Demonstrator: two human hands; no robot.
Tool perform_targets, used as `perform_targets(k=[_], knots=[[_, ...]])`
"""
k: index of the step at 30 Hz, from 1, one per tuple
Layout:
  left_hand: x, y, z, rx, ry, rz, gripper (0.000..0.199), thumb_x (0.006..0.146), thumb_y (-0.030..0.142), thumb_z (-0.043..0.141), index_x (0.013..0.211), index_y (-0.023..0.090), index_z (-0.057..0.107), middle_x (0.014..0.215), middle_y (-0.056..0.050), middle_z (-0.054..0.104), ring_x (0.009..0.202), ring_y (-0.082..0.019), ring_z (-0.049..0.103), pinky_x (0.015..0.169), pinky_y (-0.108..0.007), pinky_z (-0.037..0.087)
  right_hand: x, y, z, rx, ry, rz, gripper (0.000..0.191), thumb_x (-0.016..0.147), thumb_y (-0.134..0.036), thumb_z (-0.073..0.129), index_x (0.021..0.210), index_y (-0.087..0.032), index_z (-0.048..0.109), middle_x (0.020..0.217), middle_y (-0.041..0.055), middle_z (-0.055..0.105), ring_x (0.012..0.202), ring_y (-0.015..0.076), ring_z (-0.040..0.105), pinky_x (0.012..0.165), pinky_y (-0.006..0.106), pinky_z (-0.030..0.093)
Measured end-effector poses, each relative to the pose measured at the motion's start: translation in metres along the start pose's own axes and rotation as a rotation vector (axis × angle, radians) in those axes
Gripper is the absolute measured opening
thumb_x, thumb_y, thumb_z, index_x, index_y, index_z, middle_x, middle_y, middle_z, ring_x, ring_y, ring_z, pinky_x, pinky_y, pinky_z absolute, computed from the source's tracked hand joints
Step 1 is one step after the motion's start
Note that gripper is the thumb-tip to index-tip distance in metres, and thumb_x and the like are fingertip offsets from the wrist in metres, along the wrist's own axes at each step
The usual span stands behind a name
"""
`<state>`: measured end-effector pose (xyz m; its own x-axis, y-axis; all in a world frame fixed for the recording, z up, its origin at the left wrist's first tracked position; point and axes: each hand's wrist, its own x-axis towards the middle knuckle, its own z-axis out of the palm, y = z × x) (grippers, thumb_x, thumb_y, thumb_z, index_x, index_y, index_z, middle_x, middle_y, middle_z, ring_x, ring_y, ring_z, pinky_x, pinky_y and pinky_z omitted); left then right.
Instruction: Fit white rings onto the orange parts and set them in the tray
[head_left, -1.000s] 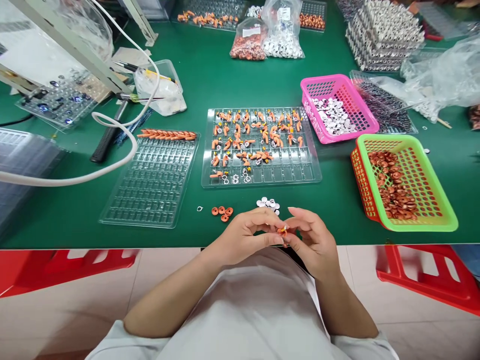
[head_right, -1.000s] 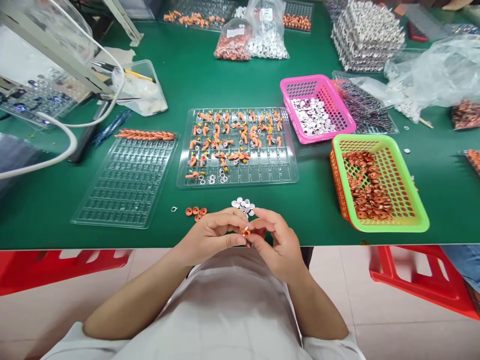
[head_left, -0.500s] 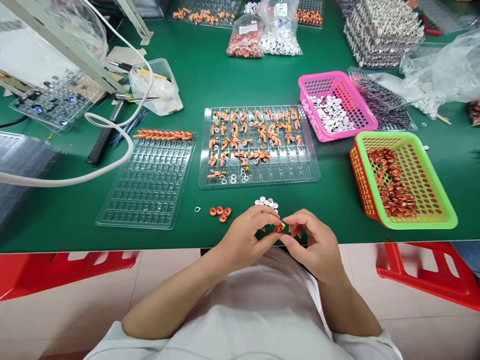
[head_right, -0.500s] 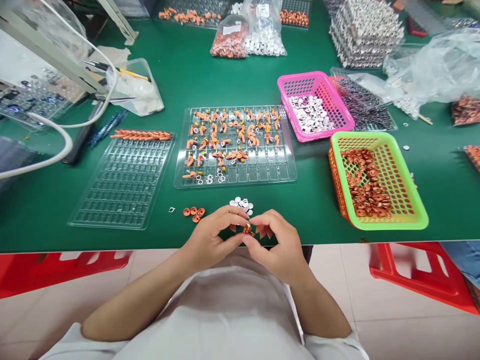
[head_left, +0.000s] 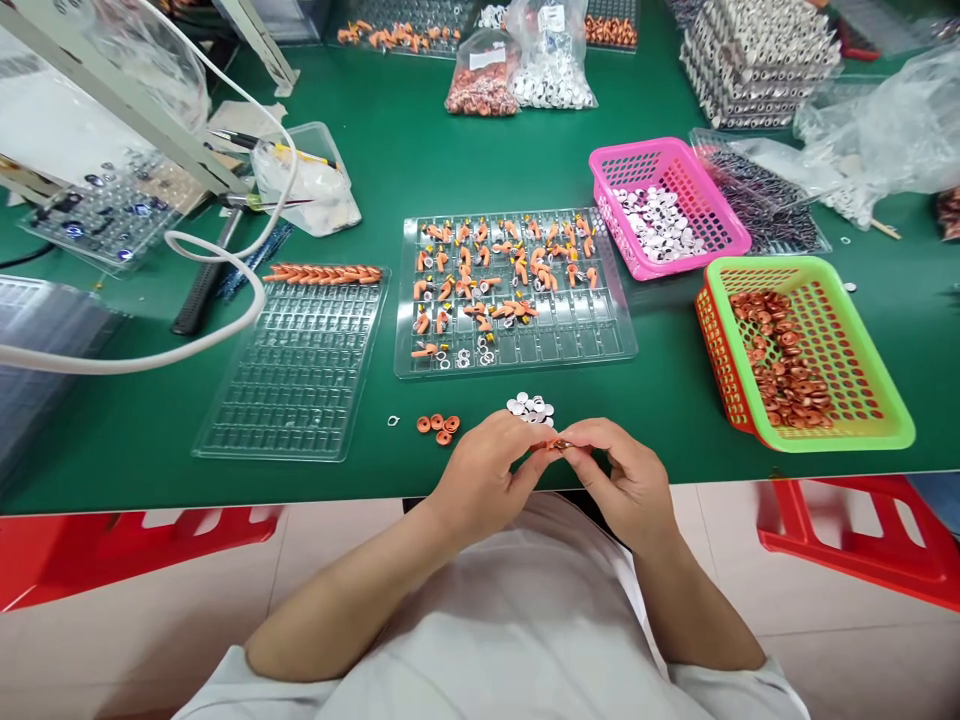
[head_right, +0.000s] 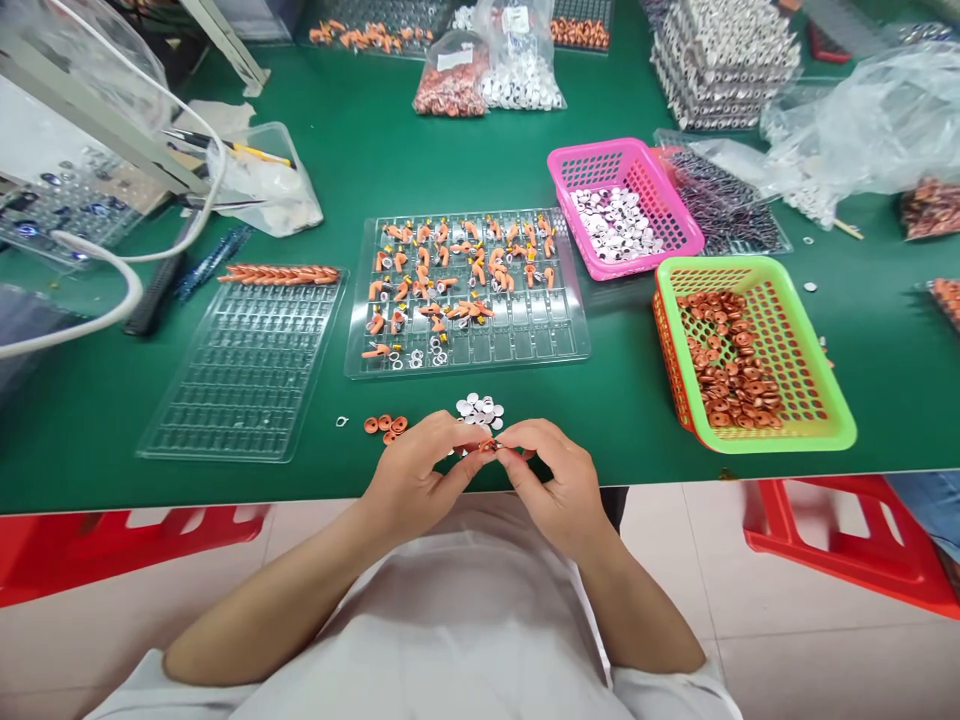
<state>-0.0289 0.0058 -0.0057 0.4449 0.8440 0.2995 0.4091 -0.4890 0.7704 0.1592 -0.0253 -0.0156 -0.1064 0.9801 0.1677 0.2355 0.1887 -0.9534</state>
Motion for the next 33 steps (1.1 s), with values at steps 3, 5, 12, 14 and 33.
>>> perform_targets(k=[3, 5, 12, 14, 33], knots=[[-0.001, 0.003, 0.003, -0.104, -0.009, -0.15, 0.006, 0.094, 0.02, 0.061, 0.099, 0.02, 0.064, 0.084, -0.003, 0.07, 0.076, -0.016, 0.06, 0.071, -0.028, 0.048, -0.002, 0.001, 0.001, -0.013, 0.004, 0.036, 0.015, 0.096, -0.017, 0.059, 0.104, -0.027, 0.065, 0.096, 0.001, 0.07, 0.086, 0.0158, 0.064, 0.076, 0.03, 0.051], [0.0, 0.006, 0.003, -0.227, -0.036, -0.283, 0.005, 0.092, 0.021, 0.064, 0.096, 0.02, 0.065, 0.086, -0.003, 0.07, 0.078, -0.016, 0.062, 0.072, -0.028, 0.05, -0.003, -0.001, 0.001, -0.027, 0.001, 0.06, 0.011, 0.097, -0.019, 0.058, 0.103, -0.027, 0.064, 0.094, 0.0008, 0.07, 0.083, 0.0157, 0.064, 0.074, 0.029, 0.052], [0.006, 0.003, 0.002, -0.838, -0.122, -0.611, 0.022, 0.087, 0.033, 0.072, 0.101, 0.016, 0.068, 0.089, -0.005, 0.071, 0.078, -0.016, 0.068, 0.074, -0.029, 0.057, 0.001, -0.007, -0.004, -0.065, -0.035, 0.088, 0.006, 0.095, -0.023, 0.06, 0.097, -0.025, 0.065, 0.085, -0.0003, 0.072, 0.073, 0.0148, 0.067, 0.067, 0.027, 0.053], [0.006, 0.001, 0.003, -0.866, -0.139, -0.632, 0.03, 0.085, 0.034, 0.074, 0.108, 0.017, 0.07, 0.087, -0.005, 0.072, 0.079, -0.017, 0.069, 0.075, -0.029, 0.058, 0.002, -0.006, -0.006, -0.062, -0.057, 0.091, 0.006, 0.095, -0.022, 0.059, 0.097, -0.025, 0.065, 0.083, -0.0004, 0.072, 0.071, 0.0147, 0.067, 0.067, 0.027, 0.053], [0.008, 0.008, 0.01, -0.956, 0.052, -0.748, 0.023, 0.08, 0.032, 0.079, 0.098, 0.018, 0.079, 0.097, -0.008, 0.079, 0.087, -0.021, 0.073, 0.082, -0.033, 0.06, -0.007, -0.008, 0.012, 0.02, 0.133, 0.022, 0.015, 0.092, -0.018, 0.064, 0.101, -0.028, 0.07, 0.087, 0.0031, 0.066, 0.077, 0.0175, 0.063, 0.066, 0.032, 0.053]])
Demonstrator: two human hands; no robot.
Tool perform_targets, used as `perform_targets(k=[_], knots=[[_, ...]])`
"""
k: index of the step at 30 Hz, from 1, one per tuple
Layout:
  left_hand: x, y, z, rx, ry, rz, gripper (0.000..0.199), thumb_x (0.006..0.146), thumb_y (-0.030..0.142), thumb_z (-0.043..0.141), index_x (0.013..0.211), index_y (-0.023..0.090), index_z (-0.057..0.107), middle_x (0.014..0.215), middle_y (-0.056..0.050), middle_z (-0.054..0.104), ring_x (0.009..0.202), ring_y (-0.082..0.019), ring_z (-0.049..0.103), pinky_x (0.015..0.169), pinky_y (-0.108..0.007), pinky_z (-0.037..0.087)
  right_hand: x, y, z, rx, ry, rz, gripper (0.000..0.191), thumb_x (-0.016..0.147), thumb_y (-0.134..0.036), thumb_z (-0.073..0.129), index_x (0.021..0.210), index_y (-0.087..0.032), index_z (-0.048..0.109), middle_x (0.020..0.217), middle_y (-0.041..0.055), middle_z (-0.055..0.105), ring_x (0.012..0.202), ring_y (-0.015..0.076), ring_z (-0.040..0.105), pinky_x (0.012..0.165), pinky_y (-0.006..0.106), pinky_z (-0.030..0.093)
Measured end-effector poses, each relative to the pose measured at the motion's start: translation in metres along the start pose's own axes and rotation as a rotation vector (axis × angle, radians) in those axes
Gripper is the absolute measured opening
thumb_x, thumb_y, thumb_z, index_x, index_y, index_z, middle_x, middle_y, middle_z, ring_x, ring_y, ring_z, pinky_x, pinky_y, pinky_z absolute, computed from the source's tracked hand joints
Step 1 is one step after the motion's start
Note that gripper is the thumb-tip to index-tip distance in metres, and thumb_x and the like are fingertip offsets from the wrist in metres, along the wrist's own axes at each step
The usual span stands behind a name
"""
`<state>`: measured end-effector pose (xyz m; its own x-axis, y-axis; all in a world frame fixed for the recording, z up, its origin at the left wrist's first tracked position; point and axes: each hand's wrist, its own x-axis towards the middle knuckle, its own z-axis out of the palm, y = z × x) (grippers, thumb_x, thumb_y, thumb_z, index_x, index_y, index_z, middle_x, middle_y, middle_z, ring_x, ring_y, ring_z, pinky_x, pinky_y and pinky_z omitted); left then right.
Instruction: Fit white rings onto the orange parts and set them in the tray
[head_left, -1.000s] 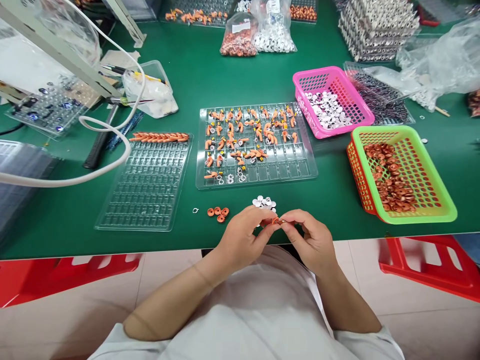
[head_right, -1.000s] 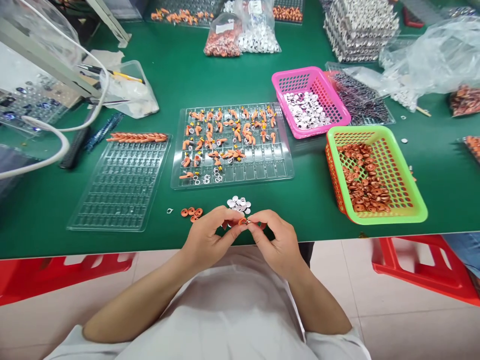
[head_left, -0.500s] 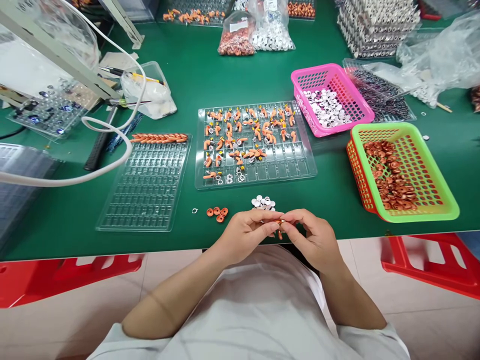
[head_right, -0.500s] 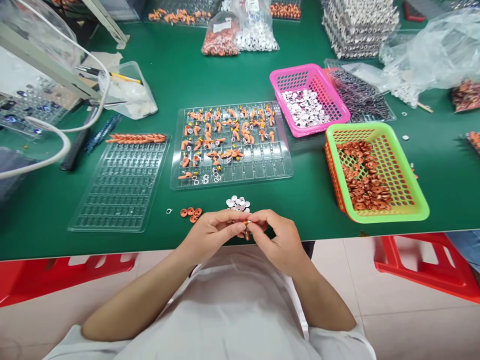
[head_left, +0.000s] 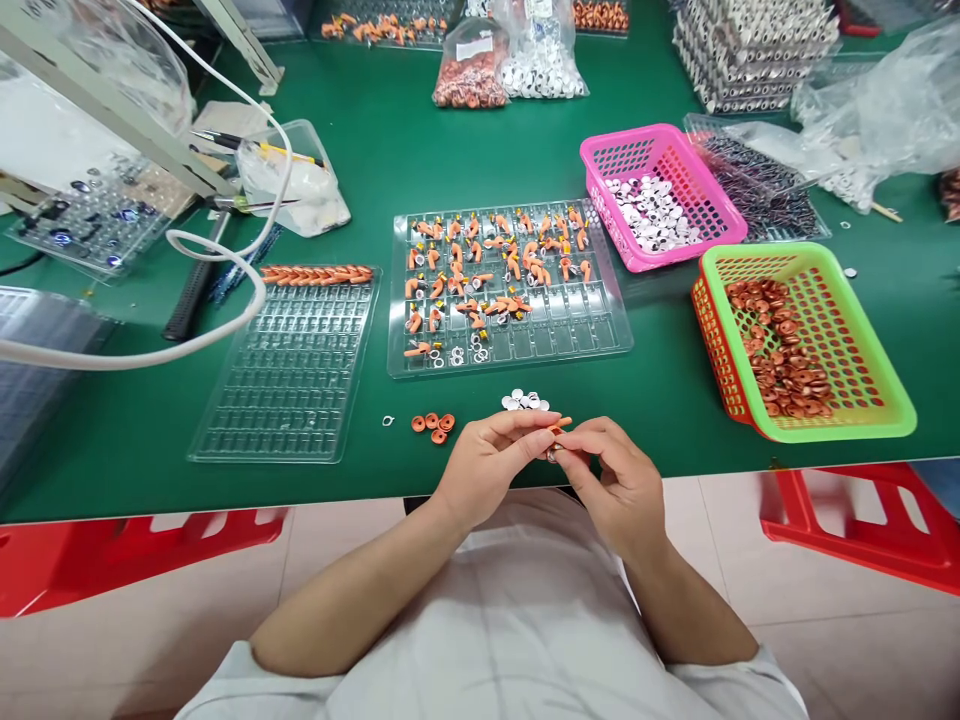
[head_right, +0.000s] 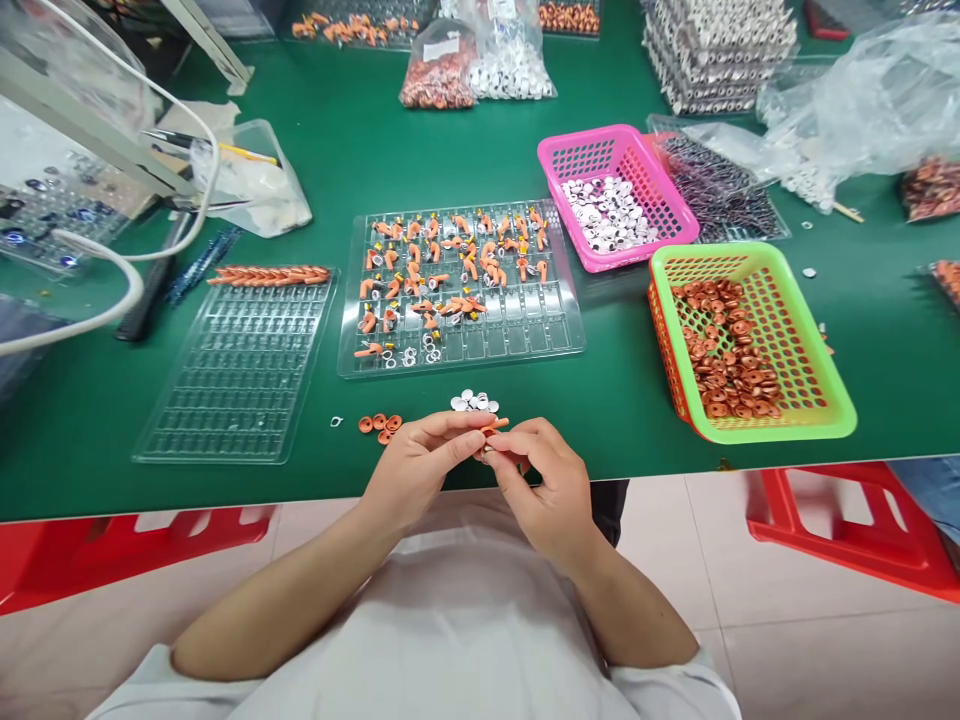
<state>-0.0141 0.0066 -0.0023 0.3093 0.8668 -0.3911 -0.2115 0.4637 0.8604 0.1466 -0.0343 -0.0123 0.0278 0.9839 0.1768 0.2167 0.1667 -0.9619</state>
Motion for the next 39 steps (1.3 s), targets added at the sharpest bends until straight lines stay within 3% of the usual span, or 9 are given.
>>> perform_targets(k=[5, 13, 21, 27, 32, 39], knots=[[0.0, -0.004, -0.002, -0.01, -0.028, 0.005, 0.022, 0.08, 0.031, 0.079, 0.098, 0.018, 0.079, 0.093, -0.007, 0.079, 0.085, -0.02, 0.073, 0.076, -0.029, 0.059, 0.002, 0.0, -0.003, 0.222, -0.014, 0.179, 0.01, 0.094, -0.025, 0.063, 0.097, -0.026, 0.072, 0.09, 0.0036, 0.064, 0.081, 0.018, 0.064, 0.071, 0.032, 0.056], [-0.003, -0.001, 0.004, 0.127, 0.032, 0.108, 0.017, 0.077, 0.019, 0.076, 0.094, 0.015, 0.075, 0.091, -0.007, 0.078, 0.084, -0.019, 0.073, 0.081, -0.03, 0.06, 0.001, 0.008, 0.007, 0.479, -0.012, 0.304, 0.008, 0.092, -0.032, 0.067, 0.092, -0.025, 0.069, 0.087, 0.0021, 0.064, 0.079, 0.0165, 0.063, 0.071, 0.029, 0.055], [-0.004, 0.001, 0.011, 0.239, 0.112, 0.191, 0.014, 0.074, 0.014, 0.07, 0.087, 0.015, 0.074, 0.085, -0.006, 0.076, 0.078, -0.016, 0.071, 0.076, -0.027, 0.059, -0.006, 0.009, 0.014, 0.542, -0.015, 0.298, 0.005, 0.092, -0.03, 0.067, 0.092, -0.025, 0.069, 0.086, 0.0008, 0.058, 0.078, 0.0148, 0.057, 0.069, 0.026, 0.048], [-0.006, -0.004, 0.007, 0.188, 0.098, 0.163, 0.015, 0.08, 0.021, 0.071, 0.094, 0.015, 0.076, 0.096, -0.009, 0.078, 0.09, -0.021, 0.073, 0.084, -0.031, 0.06, -0.004, 0.003, 0.009, 0.272, 0.005, 0.214, 0.005, 0.094, -0.022, 0.063, 0.09, -0.024, 0.066, 0.085, 0.0005, 0.056, 0.077, 0.0148, 0.055, 0.066, 0.027, 0.045], [-0.008, -0.003, 0.003, 0.169, 0.053, 0.144, 0.019, 0.086, 0.021, 0.068, 0.102, 0.016, 0.076, 0.102, -0.009, 0.078, 0.094, -0.021, 0.074, 0.085, -0.029, 0.061, 0.001, -0.001, 0.006, -0.036, 0.017, 0.013, 0.012, 0.092, -0.013, 0.06, 0.093, -0.024, 0.064, 0.082, -0.0001, 0.057, 0.072, 0.0143, 0.055, 0.061, 0.026, 0.045], [-0.011, -0.005, -0.002, 0.328, 0.023, 0.263, 0.025, 0.091, 0.019, 0.063, 0.113, 0.02, 0.075, 0.113, -0.008, 0.075, 0.106, -0.023, 0.071, 0.091, -0.031, 0.06, 0.003, 0.001, 0.005, -0.285, 0.048, -0.13, 0.014, 0.091, -0.011, 0.059, 0.095, -0.024, 0.063, 0.084, 0.0006, 0.06, 0.072, 0.0146, 0.058, 0.059, 0.026, 0.048]])
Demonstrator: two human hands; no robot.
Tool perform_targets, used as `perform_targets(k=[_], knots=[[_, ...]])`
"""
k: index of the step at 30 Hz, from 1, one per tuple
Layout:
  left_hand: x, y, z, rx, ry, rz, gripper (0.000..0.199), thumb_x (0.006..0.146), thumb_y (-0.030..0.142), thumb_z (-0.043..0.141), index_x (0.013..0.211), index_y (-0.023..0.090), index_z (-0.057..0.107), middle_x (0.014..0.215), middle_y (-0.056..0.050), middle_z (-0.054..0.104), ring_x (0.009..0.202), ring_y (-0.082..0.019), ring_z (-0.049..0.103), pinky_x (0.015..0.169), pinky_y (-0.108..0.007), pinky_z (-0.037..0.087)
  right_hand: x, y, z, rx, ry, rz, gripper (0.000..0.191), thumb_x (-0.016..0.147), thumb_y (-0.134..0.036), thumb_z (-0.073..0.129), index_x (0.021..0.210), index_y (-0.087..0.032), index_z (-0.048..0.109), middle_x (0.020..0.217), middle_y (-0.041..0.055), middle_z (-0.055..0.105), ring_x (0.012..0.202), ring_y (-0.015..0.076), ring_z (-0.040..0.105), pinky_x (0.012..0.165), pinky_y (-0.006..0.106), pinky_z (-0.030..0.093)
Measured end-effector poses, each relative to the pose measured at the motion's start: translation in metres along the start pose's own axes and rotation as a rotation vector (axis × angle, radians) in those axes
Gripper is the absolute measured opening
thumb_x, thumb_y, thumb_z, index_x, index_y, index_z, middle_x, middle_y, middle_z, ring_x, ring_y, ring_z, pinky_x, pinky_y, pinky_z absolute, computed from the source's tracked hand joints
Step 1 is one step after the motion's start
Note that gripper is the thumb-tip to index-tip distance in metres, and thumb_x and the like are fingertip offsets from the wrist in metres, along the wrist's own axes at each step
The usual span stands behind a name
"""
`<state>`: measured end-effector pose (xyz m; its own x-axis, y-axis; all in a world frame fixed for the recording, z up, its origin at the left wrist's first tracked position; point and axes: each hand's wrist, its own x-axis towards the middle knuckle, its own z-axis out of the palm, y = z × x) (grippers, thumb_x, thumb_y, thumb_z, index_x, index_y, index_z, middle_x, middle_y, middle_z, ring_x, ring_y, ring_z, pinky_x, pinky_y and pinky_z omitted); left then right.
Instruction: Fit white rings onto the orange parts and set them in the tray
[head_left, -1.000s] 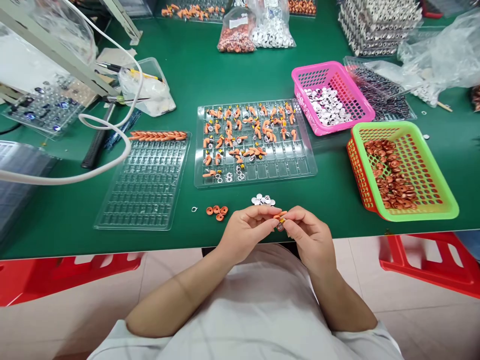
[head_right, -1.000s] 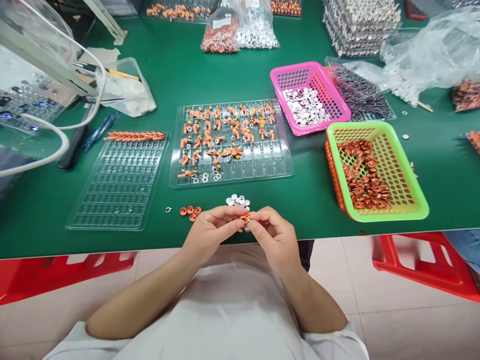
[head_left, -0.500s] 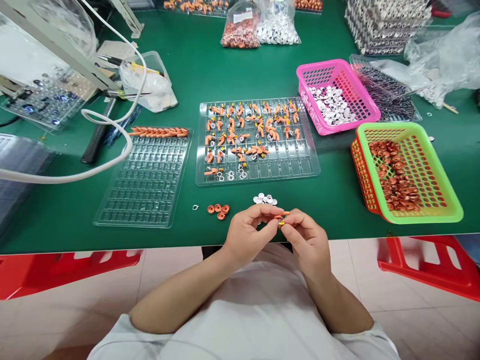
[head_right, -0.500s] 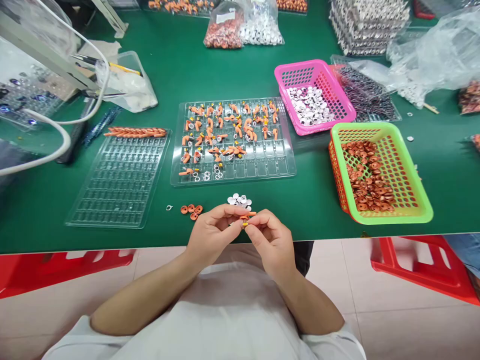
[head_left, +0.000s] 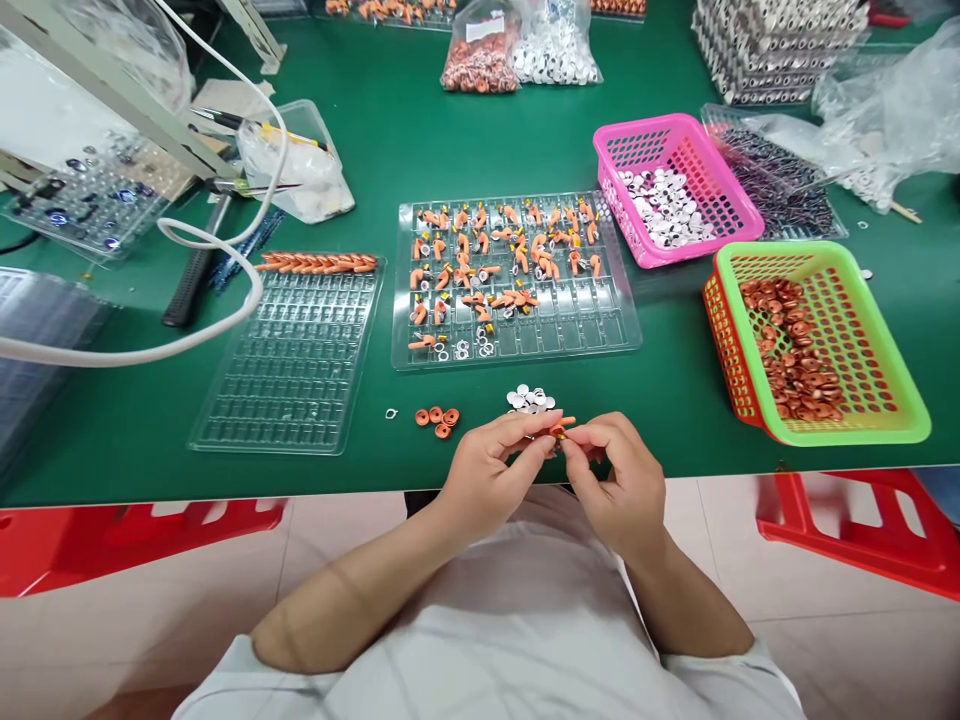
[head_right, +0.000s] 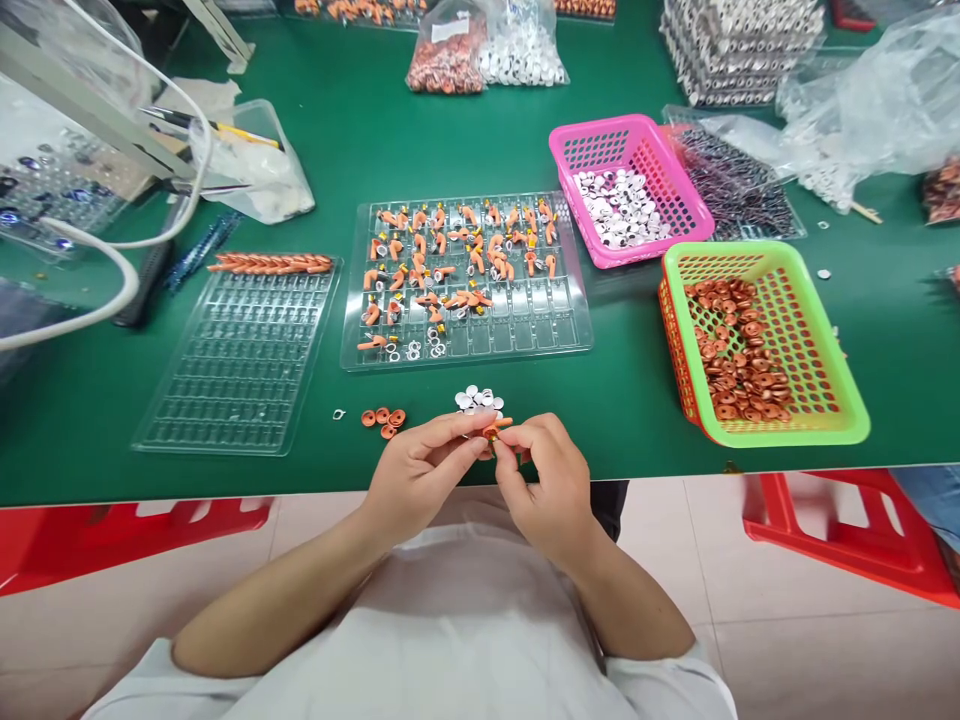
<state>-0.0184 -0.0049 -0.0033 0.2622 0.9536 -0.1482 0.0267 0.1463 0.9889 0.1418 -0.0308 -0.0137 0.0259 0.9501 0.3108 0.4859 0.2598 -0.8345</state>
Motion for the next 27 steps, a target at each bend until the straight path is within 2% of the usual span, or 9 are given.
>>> perform_targets(k=[5, 12, 17, 22, 27], knots=[[0.001, -0.002, -0.002, 0.119, -0.003, 0.111, 0.025, 0.092, 0.015, 0.062, 0.112, 0.021, 0.076, 0.109, -0.007, 0.077, 0.102, -0.02, 0.072, 0.089, -0.029, 0.058, 0.002, 0.0, -0.003, -0.042, -0.043, -0.019, 0.013, 0.091, -0.011, 0.059, 0.094, -0.023, 0.062, 0.084, 0.0002, 0.06, 0.071, 0.0134, 0.059, 0.062, 0.026, 0.049], [0.002, -0.004, -0.004, 0.233, -0.043, 0.257, 0.028, 0.091, 0.01, 0.062, 0.114, 0.021, 0.075, 0.103, -0.006, 0.078, 0.094, -0.016, 0.072, 0.084, -0.025, 0.058, 0.01, -0.001, -0.016, -0.001, -0.199, 0.034, 0.012, 0.091, -0.011, 0.06, 0.091, -0.022, 0.061, 0.082, -0.0016, 0.059, 0.07, 0.0112, 0.055, 0.062, 0.024, 0.046], [0.001, -0.004, -0.006, 0.217, -0.06, 0.221, 0.027, 0.091, 0.01, 0.062, 0.113, 0.02, 0.076, 0.099, -0.007, 0.078, 0.09, -0.017, 0.072, 0.079, -0.025, 0.059, 0.017, -0.002, -0.023, 0.023, -0.256, 0.09, 0.012, 0.091, -0.011, 0.063, 0.089, -0.023, 0.063, 0.081, -0.0024, 0.061, 0.067, 0.0108, 0.054, 0.058, 0.023, 0.044], [-0.001, -0.006, -0.007, 0.126, -0.07, 0.144, 0.025, 0.091, 0.013, 0.063, 0.111, 0.02, 0.077, 0.095, -0.008, 0.077, 0.083, -0.018, 0.072, 0.077, -0.029, 0.06, 0.019, -0.003, -0.024, 0.061, -0.239, 0.122, 0.01, 0.09, -0.014, 0.066, 0.086, -0.023, 0.064, 0.079, -0.0028, 0.062, 0.064, 0.0105, 0.055, 0.056, 0.023, 0.044], [-0.001, -0.008, -0.007, -0.012, -0.076, 0.019, 0.024, 0.09, 0.021, 0.067, 0.111, 0.02, 0.076, 0.098, -0.008, 0.076, 0.084, -0.019, 0.073, 0.077, -0.029, 0.062, 0.011, 0.003, -0.016, 0.038, -0.18, 0.019, 0.01, 0.093, -0.013, 0.063, 0.095, -0.023, 0.065, 0.082, -0.0008, 0.066, 0.072, 0.0125, 0.06, 0.061, 0.025, 0.048]])
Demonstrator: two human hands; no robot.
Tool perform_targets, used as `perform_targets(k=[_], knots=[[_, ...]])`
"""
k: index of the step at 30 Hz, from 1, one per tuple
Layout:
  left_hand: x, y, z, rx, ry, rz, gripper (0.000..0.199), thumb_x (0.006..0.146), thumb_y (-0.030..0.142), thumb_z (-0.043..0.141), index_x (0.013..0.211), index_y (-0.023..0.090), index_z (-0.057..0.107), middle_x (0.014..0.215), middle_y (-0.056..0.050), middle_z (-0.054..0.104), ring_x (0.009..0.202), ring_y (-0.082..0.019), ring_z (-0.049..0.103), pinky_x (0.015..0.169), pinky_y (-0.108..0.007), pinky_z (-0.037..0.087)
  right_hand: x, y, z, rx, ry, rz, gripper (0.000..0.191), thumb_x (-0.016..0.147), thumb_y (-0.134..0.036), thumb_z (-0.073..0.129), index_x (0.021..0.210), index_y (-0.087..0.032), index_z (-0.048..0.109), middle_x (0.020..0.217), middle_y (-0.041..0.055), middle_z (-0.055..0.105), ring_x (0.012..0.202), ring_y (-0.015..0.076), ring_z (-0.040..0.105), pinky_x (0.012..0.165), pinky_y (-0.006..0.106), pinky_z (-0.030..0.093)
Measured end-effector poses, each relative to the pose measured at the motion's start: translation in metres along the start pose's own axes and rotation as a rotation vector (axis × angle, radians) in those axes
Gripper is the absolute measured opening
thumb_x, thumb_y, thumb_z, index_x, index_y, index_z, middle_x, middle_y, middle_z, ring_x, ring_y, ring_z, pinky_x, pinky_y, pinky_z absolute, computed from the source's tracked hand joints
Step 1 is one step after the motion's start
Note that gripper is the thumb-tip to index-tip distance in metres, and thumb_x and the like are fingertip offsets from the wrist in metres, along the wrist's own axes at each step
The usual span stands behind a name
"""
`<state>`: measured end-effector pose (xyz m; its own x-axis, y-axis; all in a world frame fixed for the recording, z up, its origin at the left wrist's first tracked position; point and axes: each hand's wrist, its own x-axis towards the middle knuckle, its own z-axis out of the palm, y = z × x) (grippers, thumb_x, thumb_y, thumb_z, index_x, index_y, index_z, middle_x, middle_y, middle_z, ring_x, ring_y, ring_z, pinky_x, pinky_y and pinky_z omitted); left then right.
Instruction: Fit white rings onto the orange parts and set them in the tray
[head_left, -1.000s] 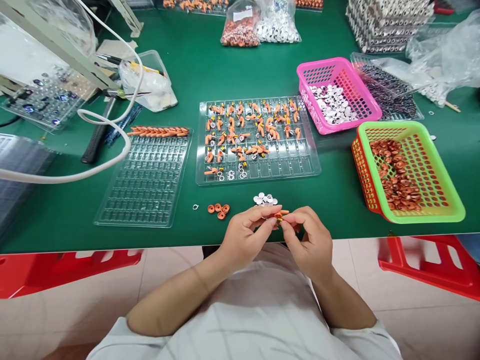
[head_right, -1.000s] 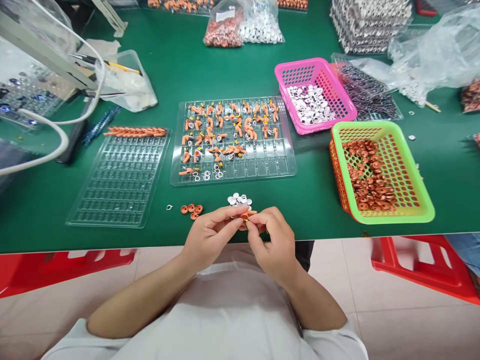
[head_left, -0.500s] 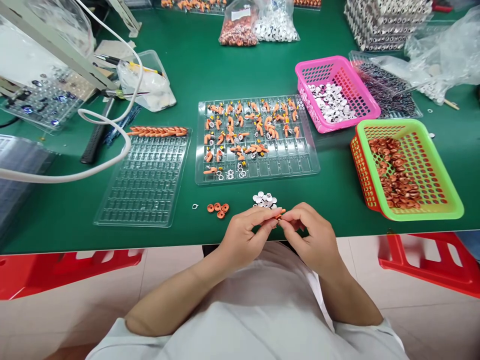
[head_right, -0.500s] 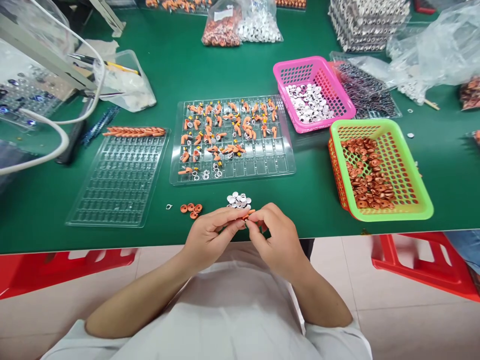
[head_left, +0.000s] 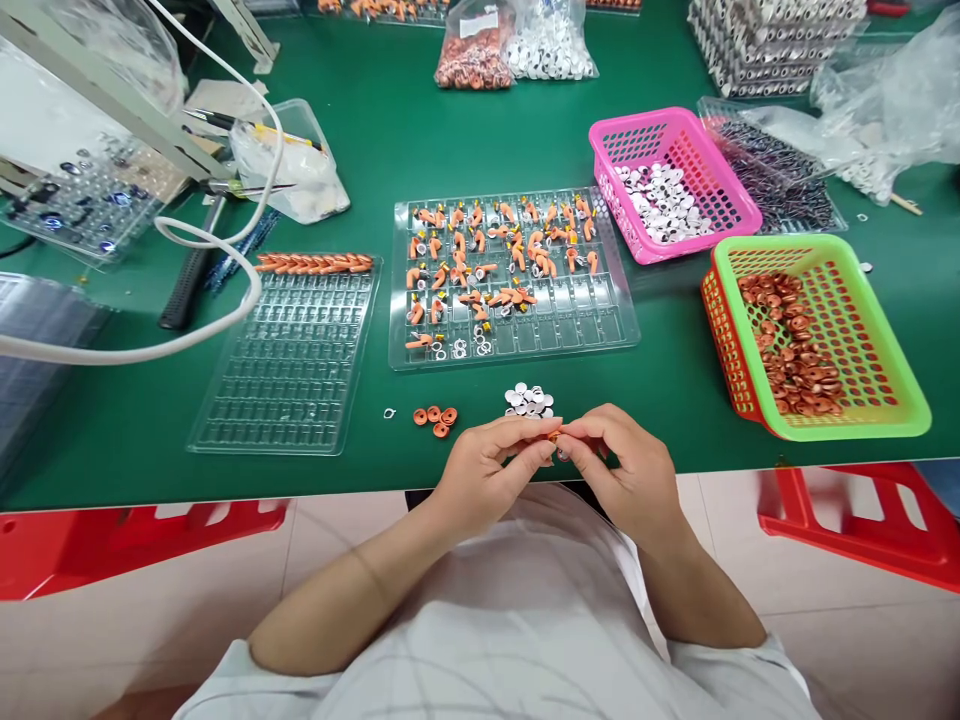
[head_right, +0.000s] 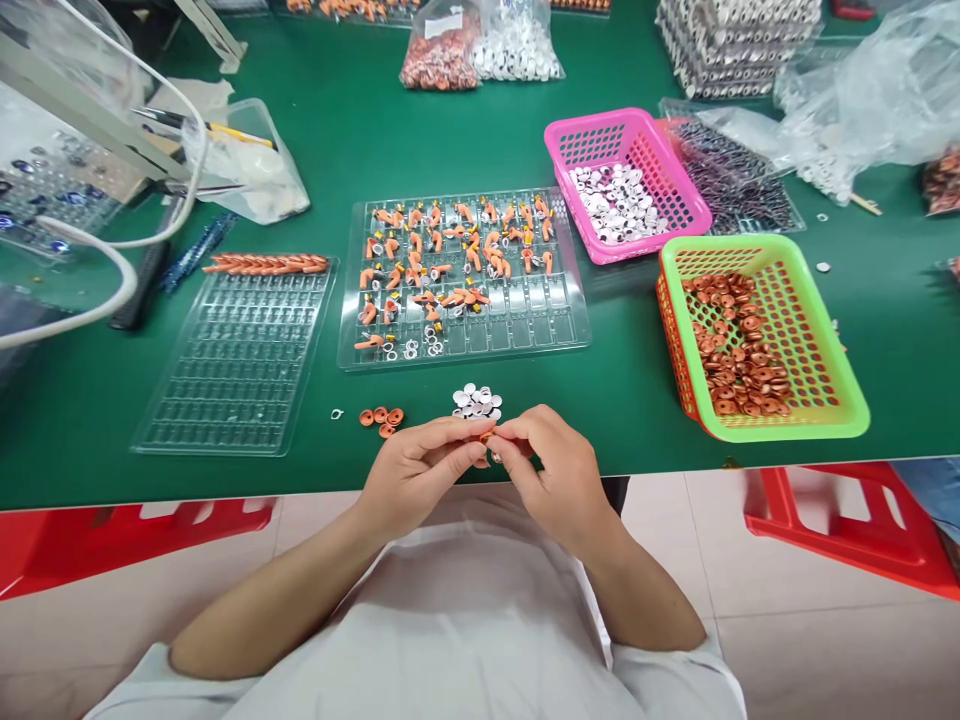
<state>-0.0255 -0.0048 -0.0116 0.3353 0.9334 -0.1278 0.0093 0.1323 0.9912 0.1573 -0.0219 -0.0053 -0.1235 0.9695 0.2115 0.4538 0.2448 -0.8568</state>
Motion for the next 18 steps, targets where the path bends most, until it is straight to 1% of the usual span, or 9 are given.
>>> perform_targets(k=[3, 5, 8, 11, 14, 18], knots=[[0.0002, 0.0013, 0.0006, -0.038, 0.029, -0.042, 0.022, 0.088, 0.022, 0.069, 0.108, 0.018, 0.077, 0.1, -0.008, 0.076, 0.086, -0.019, 0.073, 0.077, -0.028, 0.063, -0.0028, 0.0032, 0.0056, -0.054, 0.041, -0.091, 0.013, 0.094, -0.013, 0.06, 0.102, -0.022, 0.064, 0.086, 0.0017, 0.066, 0.076, 0.0141, 0.062, 0.065, 0.027, 0.051], [0.0, 0.0034, 0.0016, -0.053, 0.064, -0.065, 0.02, 0.087, 0.021, 0.07, 0.105, 0.016, 0.077, 0.098, -0.009, 0.077, 0.084, -0.019, 0.074, 0.076, -0.027, 0.064, -0.003, 0.0037, 0.0069, -0.053, 0.029, -0.111, 0.015, 0.094, -0.013, 0.058, 0.105, -0.022, 0.063, 0.089, 0.0027, 0.066, 0.077, 0.0143, 0.062, 0.064, 0.027, 0.052], [-0.0006, 0.0069, 0.0038, -0.084, 0.095, -0.088, 0.02, 0.086, 0.02, 0.071, 0.104, 0.015, 0.077, 0.093, -0.008, 0.078, 0.081, -0.018, 0.076, 0.076, -0.027, 0.065, -0.0017, 0.0025, 0.0062, -0.005, -0.016, -0.071, 0.017, 0.094, -0.013, 0.057, 0.106, -0.024, 0.063, 0.09, 0.0026, 0.066, 0.075, 0.0141, 0.062, 0.061, 0.027, 0.051], [-0.0012, 0.009, 0.0061, -0.082, 0.116, -0.086, 0.019, 0.085, 0.02, 0.071, 0.102, 0.015, 0.078, 0.095, -0.008, 0.078, 0.08, -0.019, 0.076, 0.078, -0.028, 0.065, -0.0003, 0.0006, 0.0059, 0.03, -0.01, -0.036, 0.015, 0.094, -0.013, 0.057, 0.102, -0.024, 0.064, 0.086, 0.0017, 0.066, 0.072, 0.0142, 0.061, 0.058, 0.026, 0.05], [-0.0015, 0.0087, 0.0082, -0.039, 0.141, -0.066, 0.019, 0.084, 0.02, 0.071, 0.101, 0.014, 0.078, 0.097, -0.009, 0.078, 0.079, -0.019, 0.076, 0.077, -0.029, 0.065, 0.0005, -0.0014, 0.0062, 0.046, 0.004, 0.003, 0.014, 0.093, -0.013, 0.057, 0.097, -0.023, 0.064, 0.083, 0.0008, 0.065, 0.071, 0.0139, 0.059, 0.058, 0.026, 0.048], [-0.0022, 0.0068, 0.0093, 0.053, 0.166, -0.01, 0.019, 0.083, 0.018, 0.07, 0.099, 0.014, 0.079, 0.094, -0.01, 0.078, 0.078, -0.019, 0.075, 0.075, -0.029, 0.065, 0.0018, -0.0042, 0.0047, 0.072, -0.024, 0.063, 0.012, 0.092, -0.012, 0.058, 0.091, -0.023, 0.065, 0.08, -0.0006, 0.063, 0.066, 0.0121, 0.056, 0.057, 0.024, 0.045]])
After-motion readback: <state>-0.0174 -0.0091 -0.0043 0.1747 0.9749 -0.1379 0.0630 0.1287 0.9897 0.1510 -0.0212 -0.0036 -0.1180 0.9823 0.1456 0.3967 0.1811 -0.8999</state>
